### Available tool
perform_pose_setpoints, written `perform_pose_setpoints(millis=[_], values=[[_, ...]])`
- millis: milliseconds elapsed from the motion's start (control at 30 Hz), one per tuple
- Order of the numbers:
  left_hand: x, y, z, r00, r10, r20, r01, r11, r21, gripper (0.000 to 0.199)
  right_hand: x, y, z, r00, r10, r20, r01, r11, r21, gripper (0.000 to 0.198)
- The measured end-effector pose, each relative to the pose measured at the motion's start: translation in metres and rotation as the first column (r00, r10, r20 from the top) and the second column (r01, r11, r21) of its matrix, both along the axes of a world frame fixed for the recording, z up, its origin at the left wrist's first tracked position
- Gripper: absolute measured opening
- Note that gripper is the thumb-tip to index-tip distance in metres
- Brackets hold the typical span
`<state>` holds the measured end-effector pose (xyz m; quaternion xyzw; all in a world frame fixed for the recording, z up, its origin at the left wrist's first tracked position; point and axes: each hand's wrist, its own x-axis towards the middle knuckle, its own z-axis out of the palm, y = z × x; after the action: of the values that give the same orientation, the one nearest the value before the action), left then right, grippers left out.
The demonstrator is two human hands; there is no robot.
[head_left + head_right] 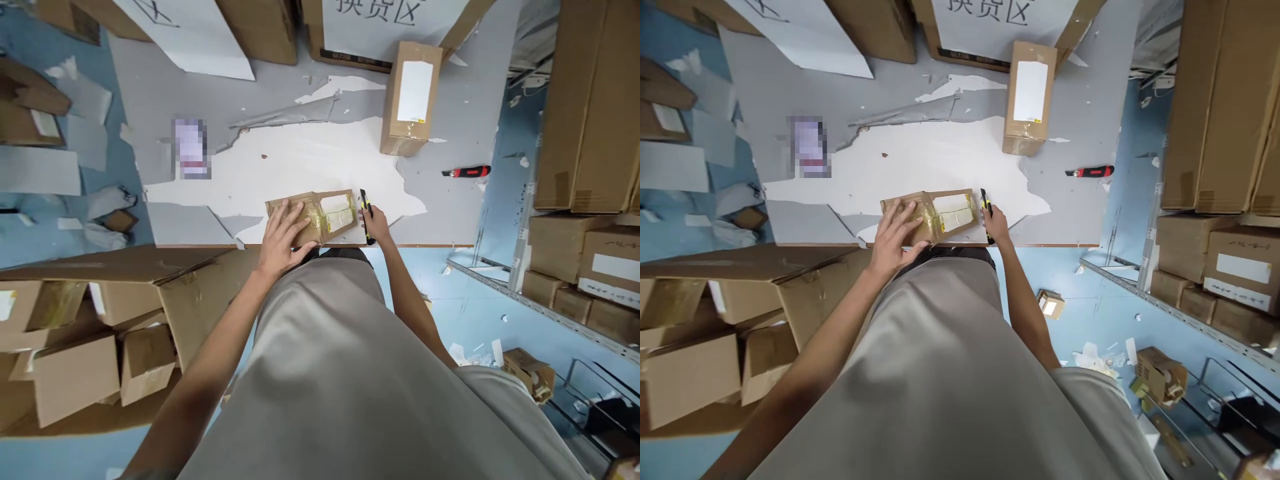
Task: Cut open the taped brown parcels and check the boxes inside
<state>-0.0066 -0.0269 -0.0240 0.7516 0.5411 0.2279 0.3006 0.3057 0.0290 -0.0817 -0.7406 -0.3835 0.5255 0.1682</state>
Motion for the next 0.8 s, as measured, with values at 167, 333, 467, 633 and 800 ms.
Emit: perform_pose_setpoints(millis=[167, 333, 467, 633, 800], values=[[-0.006, -0.021, 0.017, 0.957, 0.281, 0.076, -0.280, 0.960, -0.021, 0.051, -0.027, -0.005, -0.010, 0.990, 0.123, 0.073, -0.132, 0.982, 0.131, 0.039], [0.001, -0.011, 0.000, 0.837, 0.493, 0.238, -0.421, 0.857, -0.296, 0.046, -0.011, -0.021, 0.020, 0.952, 0.137, 0.275, -0.200, 0.955, 0.217, 0.037], [0.003, 0.005, -0.036, 0.756, 0.604, 0.252, -0.416, 0.741, -0.528, 0.052, -0.001, -0.028, 0.037, 0.925, 0.154, 0.349, -0.231, 0.954, 0.191, 0.034], [-0.002, 0.012, -0.061, 0.808, 0.546, 0.224, -0.384, 0.775, -0.502, 0.058, -0.002, -0.029, 0.067, 0.884, 0.205, 0.420, -0.323, 0.917, 0.234, 0.049], [-0.008, 0.011, -0.067, 0.823, 0.492, 0.285, -0.311, 0.810, -0.498, 0.058, -0.035, -0.021, 0.116, 0.678, 0.517, 0.522, -0.678, 0.715, 0.171, 0.048]])
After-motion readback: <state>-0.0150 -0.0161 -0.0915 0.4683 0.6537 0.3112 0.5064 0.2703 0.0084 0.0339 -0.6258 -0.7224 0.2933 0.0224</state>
